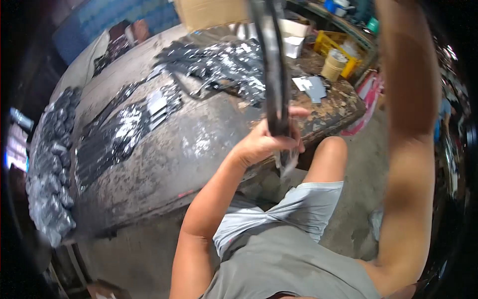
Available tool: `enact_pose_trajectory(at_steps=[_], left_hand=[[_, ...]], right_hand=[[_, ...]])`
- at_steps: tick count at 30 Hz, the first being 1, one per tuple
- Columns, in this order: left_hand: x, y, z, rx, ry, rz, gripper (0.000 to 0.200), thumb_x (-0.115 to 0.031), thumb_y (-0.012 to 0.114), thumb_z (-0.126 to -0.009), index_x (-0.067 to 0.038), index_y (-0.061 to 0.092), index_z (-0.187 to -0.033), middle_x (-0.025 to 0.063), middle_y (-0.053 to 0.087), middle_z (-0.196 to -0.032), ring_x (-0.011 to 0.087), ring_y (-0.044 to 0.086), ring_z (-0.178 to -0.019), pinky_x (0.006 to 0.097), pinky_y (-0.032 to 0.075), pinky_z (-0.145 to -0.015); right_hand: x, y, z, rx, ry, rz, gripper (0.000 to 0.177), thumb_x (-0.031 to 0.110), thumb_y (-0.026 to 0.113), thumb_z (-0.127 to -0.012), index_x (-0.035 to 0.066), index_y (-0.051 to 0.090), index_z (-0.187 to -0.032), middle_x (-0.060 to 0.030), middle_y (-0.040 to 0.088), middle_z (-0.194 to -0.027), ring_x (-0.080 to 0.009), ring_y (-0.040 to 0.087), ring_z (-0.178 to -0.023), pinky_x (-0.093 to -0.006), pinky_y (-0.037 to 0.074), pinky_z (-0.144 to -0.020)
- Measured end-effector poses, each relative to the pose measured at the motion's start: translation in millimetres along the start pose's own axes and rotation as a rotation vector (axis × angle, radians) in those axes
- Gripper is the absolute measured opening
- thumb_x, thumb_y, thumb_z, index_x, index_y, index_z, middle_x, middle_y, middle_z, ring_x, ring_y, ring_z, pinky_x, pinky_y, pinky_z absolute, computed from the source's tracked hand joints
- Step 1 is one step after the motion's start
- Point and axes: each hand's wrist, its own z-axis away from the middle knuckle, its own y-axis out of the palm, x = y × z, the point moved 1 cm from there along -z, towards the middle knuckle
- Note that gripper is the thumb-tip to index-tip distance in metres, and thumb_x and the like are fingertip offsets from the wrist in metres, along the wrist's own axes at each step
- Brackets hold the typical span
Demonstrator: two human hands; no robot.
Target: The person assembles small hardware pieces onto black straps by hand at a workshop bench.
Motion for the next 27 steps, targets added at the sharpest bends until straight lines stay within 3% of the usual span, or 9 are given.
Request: enact_pose_trajectory(at_steps=[4, 9, 11, 13, 16, 17, 20, 24, 27], left_hand=[[-28.9, -23.2, 83.9, -0.235, -0.276, -0.440, 0.061, -0.009, 0.062, -0.076, -0.006, 0.043, -0.135, 0.0008, 0.060, -0.079, 0.0117, 0.057, -0.071, 0.0282, 0.043, -0.062], [-110.1, -75.1, 219.1, -0.749, -0.418, -1.276, 0.049, 0.006, 0.050, -0.078, -0.007, 0.050, -0.125, 0.0117, 0.060, -0.107, 0.0194, 0.057, -0.094, 0.0337, 0.047, -0.082], [-136.8, -89.4, 266.3, -0.819, -0.414, -1.553, 0.053, 0.010, 0.048, -0.072, -0.006, 0.051, -0.122, 0.0146, 0.058, -0.109, 0.0274, 0.056, -0.104, 0.0342, 0.043, -0.094], [-162.8, -98.6, 295.6, -0.755, -0.453, -1.890, 0.055, 0.009, 0.053, -0.065, -0.006, 0.052, -0.118, 0.0165, 0.056, -0.102, 0.0360, 0.054, -0.100, 0.0394, 0.044, -0.089], [-181.7, -123.9, 351.1, -0.725, -1.046, -2.171, 0.069, 0.004, 0.062, -0.066, -0.014, 0.045, -0.131, 0.0140, 0.053, -0.118, 0.0347, 0.049, -0.115, 0.0461, 0.038, -0.097], [-182.1, -118.4, 355.2, -0.725, -1.071, -2.176, 0.069, 0.004, 0.062, -0.066, -0.014, 0.045, -0.131, 0.0140, 0.053, -0.118, 0.0347, 0.049, -0.115, 0.0461, 0.038, -0.097], [-180.9, -109.8, 364.4, -0.845, -1.615, -1.991, 0.103, -0.015, 0.078, -0.064, -0.027, 0.022, -0.149, 0.0122, 0.022, -0.152, 0.0368, 0.018, -0.141, 0.0601, 0.022, -0.108], [-140.1, -101.1, 330.4, -0.849, -0.718, -2.067, 0.082, -0.019, 0.073, -0.074, -0.012, 0.032, -0.145, 0.0196, 0.026, -0.150, 0.0392, 0.024, -0.139, 0.0481, 0.023, -0.112], [-87.7, -90.4, 254.8, -0.750, -0.359, -1.921, 0.072, -0.018, 0.072, -0.077, -0.005, 0.040, -0.139, 0.0227, 0.033, -0.145, 0.0412, 0.030, -0.135, 0.0450, 0.025, -0.112]], right_hand=[[-55.8, -14.4, 14.6, 0.130, -0.002, 0.032, 0.032, 0.022, 0.064, -0.083, 0.002, 0.061, -0.108, -0.0054, 0.061, -0.083, -0.0129, 0.058, -0.069, -0.0243, 0.048, -0.061], [-97.9, 44.7, 57.4, 0.802, -0.030, 0.029, 0.031, 0.020, 0.065, -0.081, 0.003, 0.060, -0.107, -0.0036, 0.060, -0.079, -0.0128, 0.059, -0.067, -0.0243, 0.049, -0.063], [-88.9, 106.4, 100.3, 1.107, 0.087, 0.076, 0.038, 0.011, 0.065, -0.072, -0.002, 0.059, -0.107, -0.0105, 0.064, -0.088, -0.0190, 0.063, -0.086, -0.0311, 0.052, -0.076], [-77.0, 176.3, 153.6, 1.213, -0.029, 0.202, 0.031, 0.016, 0.066, -0.070, 0.000, 0.061, -0.097, -0.0161, 0.063, -0.086, -0.0296, 0.063, -0.083, -0.0380, 0.051, -0.076], [-64.4, 266.0, 229.6, 1.184, -0.078, 0.157, 0.041, 0.026, 0.069, -0.072, 0.007, 0.059, -0.107, -0.0144, 0.058, -0.096, -0.0342, 0.059, -0.091, -0.0413, 0.049, -0.078], [-55.1, 280.7, 247.4, 1.130, -0.097, 0.115, 0.045, 0.029, 0.071, -0.073, 0.007, 0.058, -0.110, -0.0141, 0.056, -0.100, -0.0340, 0.058, -0.095, -0.0419, 0.048, -0.081], [-47.4, 295.8, 267.6, 1.078, -0.114, 0.041, 0.058, 0.037, 0.074, -0.073, 0.009, 0.054, -0.120, -0.0143, 0.054, -0.110, -0.0344, 0.054, -0.105, -0.0430, 0.045, -0.088], [-93.3, 263.4, 263.5, 0.834, 0.028, -0.086, 0.057, 0.029, 0.072, -0.078, 0.004, 0.054, -0.125, -0.0155, 0.055, -0.118, -0.0309, 0.055, -0.108, -0.0386, 0.046, -0.090], [-136.9, 230.1, 268.6, 0.743, 0.212, -0.137, 0.039, 0.022, 0.068, -0.082, 0.001, 0.061, -0.115, -0.0150, 0.061, -0.107, -0.0254, 0.060, -0.095, -0.0354, 0.048, -0.084]])
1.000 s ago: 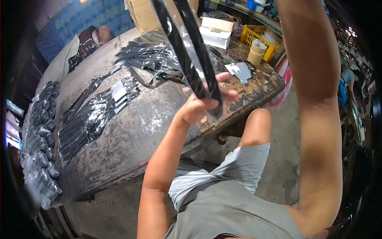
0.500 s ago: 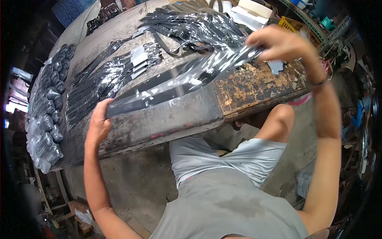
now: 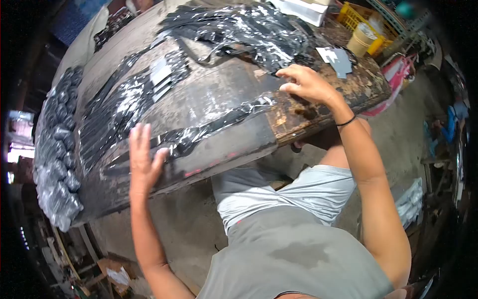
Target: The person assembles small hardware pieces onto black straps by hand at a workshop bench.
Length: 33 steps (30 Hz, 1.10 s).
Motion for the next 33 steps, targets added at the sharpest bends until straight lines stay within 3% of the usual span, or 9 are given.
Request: enact_pose_trajectory(at_steps=[6, 10, 13, 15, 17, 21, 23, 25, 33], left_hand=[[-123.3, 95.6, -52.4, 0.099, 0.265, 0.092, 0.068, -0.037, 0.066, -0.083, -0.007, 0.040, -0.139, 0.0201, 0.033, -0.146, 0.0381, 0.027, -0.137, 0.0498, 0.022, -0.112], [-137.0, 123.6, -52.7, 0.289, 0.244, 0.010, 0.069, -0.048, 0.052, -0.089, -0.010, 0.034, -0.144, 0.0159, 0.028, -0.151, 0.0354, 0.020, -0.141, 0.0504, 0.014, -0.114], [-139.8, 120.3, -55.8, 0.351, 0.231, 0.025, 0.068, -0.047, 0.049, -0.091, -0.009, 0.032, -0.145, 0.0145, 0.026, -0.152, 0.0338, 0.018, -0.142, 0.0485, 0.011, -0.115], [-140.1, 118.9, -55.0, 0.281, 0.217, 0.082, 0.070, -0.049, 0.049, -0.090, -0.006, 0.034, -0.144, 0.0179, 0.026, -0.151, 0.0354, 0.019, -0.142, 0.0486, 0.011, -0.114], [-139.7, 116.5, -52.9, 0.194, 0.225, 0.102, 0.071, -0.051, 0.048, -0.090, -0.005, 0.035, -0.142, 0.0197, 0.027, -0.150, 0.0368, 0.019, -0.141, 0.0491, 0.011, -0.114], [-131.1, 119.3, -50.2, 0.022, 0.187, 0.224, 0.073, -0.048, 0.057, -0.086, -0.005, 0.037, -0.141, 0.0226, 0.029, -0.147, 0.0407, 0.023, -0.138, 0.0526, 0.014, -0.113], [-132.4, 117.8, -51.6, 0.026, 0.182, 0.235, 0.069, -0.044, 0.057, -0.087, -0.004, 0.038, -0.139, 0.0222, 0.030, -0.147, 0.0409, 0.024, -0.138, 0.0525, 0.014, -0.113], [-133.3, 118.3, -52.7, 0.072, 0.157, 0.232, 0.067, -0.041, 0.059, -0.086, -0.003, 0.040, -0.138, 0.0222, 0.031, -0.146, 0.0412, 0.025, -0.137, 0.0522, 0.016, -0.113], [-135.2, 115.5, -54.1, 0.054, 0.166, 0.269, 0.064, -0.029, 0.064, -0.082, -0.004, 0.042, -0.136, 0.0221, 0.034, -0.144, 0.0414, 0.027, -0.136, 0.0514, 0.019, -0.112]], right_hand=[[-47.6, -31.3, 56.5, -0.335, 0.371, -0.352, 0.025, 0.017, 0.062, -0.089, 0.001, 0.064, -0.107, 0.0002, 0.062, -0.081, -0.0081, 0.056, -0.069, -0.0241, 0.048, -0.063], [-89.5, -43.8, 91.7, -0.592, 0.589, -0.407, 0.020, 0.016, 0.060, -0.091, 0.003, 0.064, -0.105, 0.0031, 0.058, -0.079, -0.0031, 0.051, -0.063, -0.0178, 0.042, -0.050], [-118.9, -54.9, 101.8, -0.767, 0.584, -0.485, 0.017, 0.015, 0.060, -0.088, 0.003, 0.066, -0.098, 0.0012, 0.058, -0.072, -0.0051, 0.053, -0.060, -0.0234, 0.043, -0.049], [-143.2, -63.7, 98.0, -0.768, 0.608, -0.429, 0.017, 0.014, 0.059, -0.086, 0.002, 0.066, -0.097, -0.0038, 0.062, -0.073, -0.0101, 0.057, -0.063, -0.0276, 0.046, -0.055], [-166.2, -73.0, 87.7, -0.748, 0.562, -0.008, 0.018, 0.018, 0.058, -0.084, 0.006, 0.067, -0.095, -0.0148, 0.068, -0.084, -0.0302, 0.065, -0.080, -0.0381, 0.049, -0.074], [-148.6, -82.8, 61.7, -0.566, 0.785, 0.103, 0.030, 0.033, 0.066, -0.081, 0.007, 0.067, -0.095, -0.0155, 0.068, -0.093, -0.0314, 0.064, -0.091, -0.0396, 0.050, -0.079], [-144.3, -72.6, 54.0, -0.516, 0.781, 0.281, 0.051, 0.040, 0.071, -0.075, 0.010, 0.058, -0.115, -0.0163, 0.057, -0.117, -0.0339, 0.056, -0.110, -0.0448, 0.047, -0.086], [-142.0, -60.5, 54.1, -0.447, 0.856, 0.337, 0.052, 0.037, 0.072, -0.074, 0.011, 0.056, -0.117, -0.0159, 0.054, -0.119, -0.0351, 0.053, -0.112, -0.0459, 0.046, -0.087], [-157.0, -62.9, 59.1, -0.604, 0.642, 0.086, 0.032, 0.021, 0.072, -0.075, 0.006, 0.051, -0.095, -0.0087, 0.056, -0.089, -0.0245, 0.057, -0.082, -0.0380, 0.045, -0.069]])
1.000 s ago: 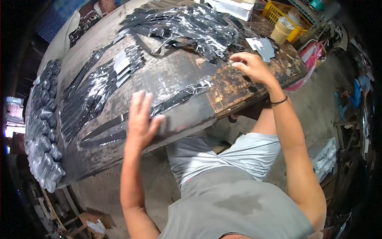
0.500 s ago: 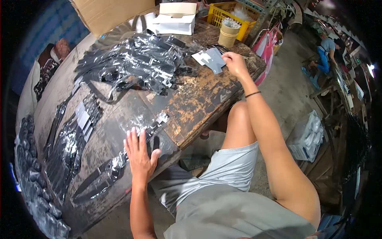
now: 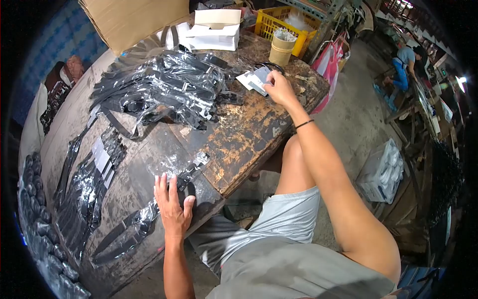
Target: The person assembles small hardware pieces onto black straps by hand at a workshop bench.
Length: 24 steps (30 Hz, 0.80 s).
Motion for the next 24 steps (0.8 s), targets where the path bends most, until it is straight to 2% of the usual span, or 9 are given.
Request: enact_pose_trajectory(at_steps=[2, 4, 6, 8, 10, 12, 14, 17, 24], left_hand=[[0.3, -1.5, 1.3, -0.012, 0.006, 0.014, 0.064, -0.026, 0.065, -0.080, -0.004, 0.043, -0.136, 0.0220, 0.035, -0.144, 0.0412, 0.027, -0.136, 0.0512, 0.020, -0.112], [-1.0, -2.1, 1.5, -0.064, 0.019, 0.053, 0.057, -0.022, 0.065, -0.080, -0.003, 0.048, -0.131, 0.0212, 0.041, -0.138, 0.0401, 0.034, -0.132, 0.0494, 0.026, -0.110], [1.2, -0.7, 2.9, -0.101, 0.032, 0.091, 0.051, -0.020, 0.065, -0.080, -0.003, 0.052, -0.127, 0.0203, 0.045, -0.133, 0.0394, 0.039, -0.127, 0.0481, 0.030, -0.107], [-0.2, -4.5, 4.1, -0.199, 0.081, 0.137, 0.034, -0.017, 0.062, -0.084, -0.001, 0.061, -0.113, 0.0168, 0.057, -0.114, 0.0354, 0.052, -0.110, 0.0424, 0.040, -0.098], [-12.0, 1.1, 12.3, -0.180, -0.065, 0.423, 0.029, -0.017, 0.058, -0.089, 0.000, 0.062, -0.112, 0.0162, 0.061, -0.107, 0.0321, 0.056, -0.103, 0.0384, 0.042, -0.094], [-37.6, 10.6, 13.9, -0.115, -0.142, 0.702, 0.029, -0.019, 0.051, -0.096, 0.001, 0.061, -0.115, 0.0138, 0.063, -0.105, 0.0268, 0.058, -0.101, 0.0355, 0.043, -0.092], [-65.4, 21.9, 11.7, -0.111, -0.221, 1.094, 0.034, -0.022, 0.045, -0.100, 0.002, 0.057, -0.121, 0.0121, 0.064, -0.106, 0.0213, 0.059, -0.100, 0.0335, 0.044, -0.091], [-92.3, 10.7, 3.6, -0.052, -0.478, 1.541, 0.036, -0.025, 0.042, -0.102, 0.000, 0.051, -0.127, 0.0092, 0.063, -0.100, 0.0137, 0.059, -0.093, 0.0282, 0.047, -0.085], [-64.9, -2.8, 17.4, -0.216, -0.448, 1.367, 0.032, -0.028, 0.039, -0.103, -0.001, 0.055, -0.103, 0.0012, 0.047, -0.066, 0.0127, 0.054, -0.063, 0.0276, 0.049, -0.063]], right_hand=[[13.5, -6.5, 6.2, 0.014, 0.003, -0.172, 0.027, 0.018, 0.070, -0.076, 0.006, 0.051, -0.092, -0.0071, 0.057, -0.084, -0.0212, 0.057, -0.078, -0.0355, 0.045, -0.066], [26.5, -12.5, 19.9, 0.019, 0.089, -0.608, 0.020, 0.011, 0.067, -0.080, 0.004, 0.051, -0.089, 0.0004, 0.053, -0.074, -0.0095, 0.051, -0.068, -0.0260, 0.041, -0.060], [36.9, -13.6, 33.0, -0.033, 0.026, -0.697, 0.015, 0.008, 0.065, -0.082, 0.004, 0.052, -0.088, 0.0024, 0.053, -0.076, -0.0043, 0.048, -0.067, -0.0228, 0.040, -0.057], [71.3, -22.0, 68.0, -0.091, -0.060, -0.771, 0.015, 0.007, 0.065, -0.082, 0.005, 0.052, -0.089, 0.0022, 0.054, -0.076, -0.0056, 0.050, -0.067, -0.0232, 0.042, -0.059], [106.5, -17.8, 120.8, -0.014, -0.163, -0.765, 0.012, 0.006, 0.065, -0.084, 0.005, 0.054, -0.089, 0.0010, 0.058, -0.078, -0.0062, 0.053, -0.071, -0.0239, 0.044, -0.062], [133.8, -3.2, 173.9, 0.031, -0.275, -0.695, 0.011, 0.005, 0.066, -0.081, 0.006, 0.055, -0.087, -0.0029, 0.062, -0.081, -0.0125, 0.059, -0.074, -0.0275, 0.048, -0.065], [156.9, -0.6, 208.6, 0.136, -0.578, -0.515, 0.013, 0.001, 0.066, -0.077, 0.006, 0.057, -0.085, -0.0069, 0.061, -0.082, -0.0224, 0.060, -0.074, -0.0336, 0.049, -0.066], [170.4, 14.2, 238.7, 0.270, -0.656, -0.522, 0.021, -0.005, 0.068, -0.069, 0.006, 0.059, -0.085, -0.0078, 0.063, -0.085, -0.0266, 0.060, -0.076, -0.0348, 0.050, -0.067], [167.7, 7.2, 209.1, 0.471, -0.673, -0.576, 0.018, 0.004, 0.070, -0.075, 0.004, 0.063, -0.091, -0.0094, 0.063, -0.085, -0.0266, 0.061, -0.077, -0.0340, 0.049, -0.071]])
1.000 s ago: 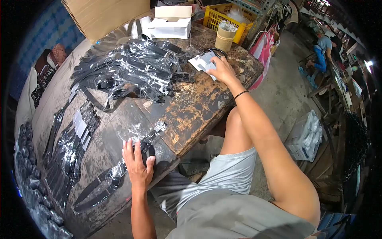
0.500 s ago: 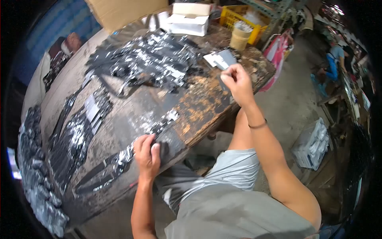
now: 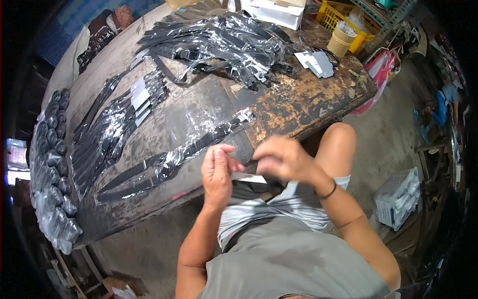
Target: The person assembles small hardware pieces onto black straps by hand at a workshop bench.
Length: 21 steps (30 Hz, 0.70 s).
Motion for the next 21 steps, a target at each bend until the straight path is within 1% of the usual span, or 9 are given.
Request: enact_pose_trajectory(at_steps=[2, 4, 8, 9, 13, 16, 18, 19, 21], left_hand=[[-13.3, -16.1, -0.7, 0.013, 0.059, -0.151, 0.030, -0.027, 0.038, -0.103, -0.003, 0.056, -0.100, -0.0001, 0.043, -0.060, 0.0091, 0.046, -0.051, 0.0245, 0.044, -0.050], [-29.0, -30.6, -3.3, 0.024, 0.082, -0.336, 0.029, -0.026, 0.039, -0.103, -0.004, 0.057, -0.099, -0.0018, 0.042, -0.059, 0.0062, 0.041, -0.051, 0.0221, 0.042, -0.048], [-48.4, -44.4, -12.5, -0.023, 0.053, -0.360, 0.027, -0.026, 0.044, -0.102, -0.004, 0.060, -0.097, -0.0053, 0.042, -0.060, 0.0020, 0.036, -0.051, 0.0183, 0.028, -0.042], [-54.2, -46.8, -13.2, -0.016, 0.007, -0.311, 0.021, -0.020, 0.050, -0.099, -0.003, 0.062, -0.096, -0.0062, 0.045, -0.063, 0.0017, 0.038, -0.054, 0.0180, 0.031, -0.049], [-47.0, -50.1, -23.7, -0.015, 0.061, -0.494, 0.015, -0.016, 0.059, -0.094, -0.001, 0.063, -0.096, -0.0045, 0.052, -0.070, 0.0017, 0.044, -0.061, 0.0176, 0.036, -0.054], [-32.8, -47.1, -39.3, 0.000, 0.155, -0.647, 0.018, -0.013, 0.070, -0.085, -0.001, 0.063, -0.097, 0.0019, 0.061, -0.080, 0.0094, 0.055, -0.068, 0.0224, 0.044, -0.061], [-32.2, -34.0, -50.7, 0.085, 0.388, -1.039, 0.027, -0.012, 0.074, -0.078, -0.002, 0.063, -0.100, 0.0090, 0.065, -0.093, 0.0217, 0.063, -0.078, 0.0302, 0.049, -0.070], [-22.8, -32.6, -59.8, 0.135, 0.509, -1.049, 0.033, -0.016, 0.076, -0.075, -0.004, 0.062, -0.103, 0.0135, 0.063, -0.105, 0.0318, 0.064, -0.089, 0.0375, 0.051, -0.077], [-19.2, -14.5, -68.4, 0.161, 0.491, -1.110, 0.036, -0.020, 0.076, -0.075, -0.005, 0.062, -0.105, 0.0133, 0.062, -0.109, 0.0329, 0.064, -0.091, 0.0391, 0.051, -0.077]], right_hand=[[-33.1, -11.8, -16.1, -0.168, 0.318, -0.006, 0.018, 0.007, 0.065, -0.080, 0.002, 0.064, -0.097, -0.0124, 0.064, -0.087, -0.0278, 0.063, -0.081, -0.0335, 0.050, -0.073], [-69.3, -19.1, -33.3, -0.165, 0.333, 0.194, 0.019, 0.010, 0.060, -0.084, 0.000, 0.064, -0.099, -0.0148, 0.065, -0.091, -0.0288, 0.064, -0.085, -0.0343, 0.050, -0.075], [-112.3, -9.4, -53.6, -0.016, 0.305, 0.299, 0.020, 0.014, 0.060, -0.083, 0.001, 0.065, -0.098, -0.0147, 0.065, -0.094, -0.0285, 0.064, -0.087, -0.0361, 0.050, -0.077], [-111.4, -7.0, -56.9, 0.033, 0.338, 0.305, 0.021, 0.016, 0.061, -0.083, 0.001, 0.065, -0.097, -0.0147, 0.065, -0.093, -0.0286, 0.063, -0.086, -0.0365, 0.049, -0.077], [-108.8, -5.7, -64.4, 0.125, 0.418, 0.295, 0.026, 0.022, 0.065, -0.079, 0.000, 0.065, -0.093, -0.0148, 0.064, -0.090, -0.0276, 0.063, -0.086, -0.0364, 0.049, -0.076], [-105.2, -4.5, -64.1, 0.118, 0.449, 0.280, 0.027, 0.024, 0.067, -0.078, 0.000, 0.065, -0.090, -0.0146, 0.064, -0.087, -0.0266, 0.063, -0.083, -0.0363, 0.049, -0.074], [-100.9, -0.2, -62.6, 0.103, 0.473, 0.268, 0.028, 0.025, 0.067, -0.078, 0.000, 0.065, -0.089, -0.0143, 0.064, -0.085, -0.0261, 0.064, -0.082, -0.0364, 0.049, -0.073], [-98.6, 2.4, -62.2, 0.090, 0.498, 0.249, 0.028, 0.025, 0.068, -0.078, 0.000, 0.066, -0.087, -0.0140, 0.064, -0.083, -0.0258, 0.064, -0.081, -0.0363, 0.049, -0.072], [-99.5, 7.1, -62.8, 0.068, 0.503, 0.226, 0.028, 0.027, 0.069, -0.077, 0.002, 0.065, -0.087, -0.0131, 0.064, -0.083, -0.0259, 0.064, -0.081, -0.0370, 0.049, -0.071]])
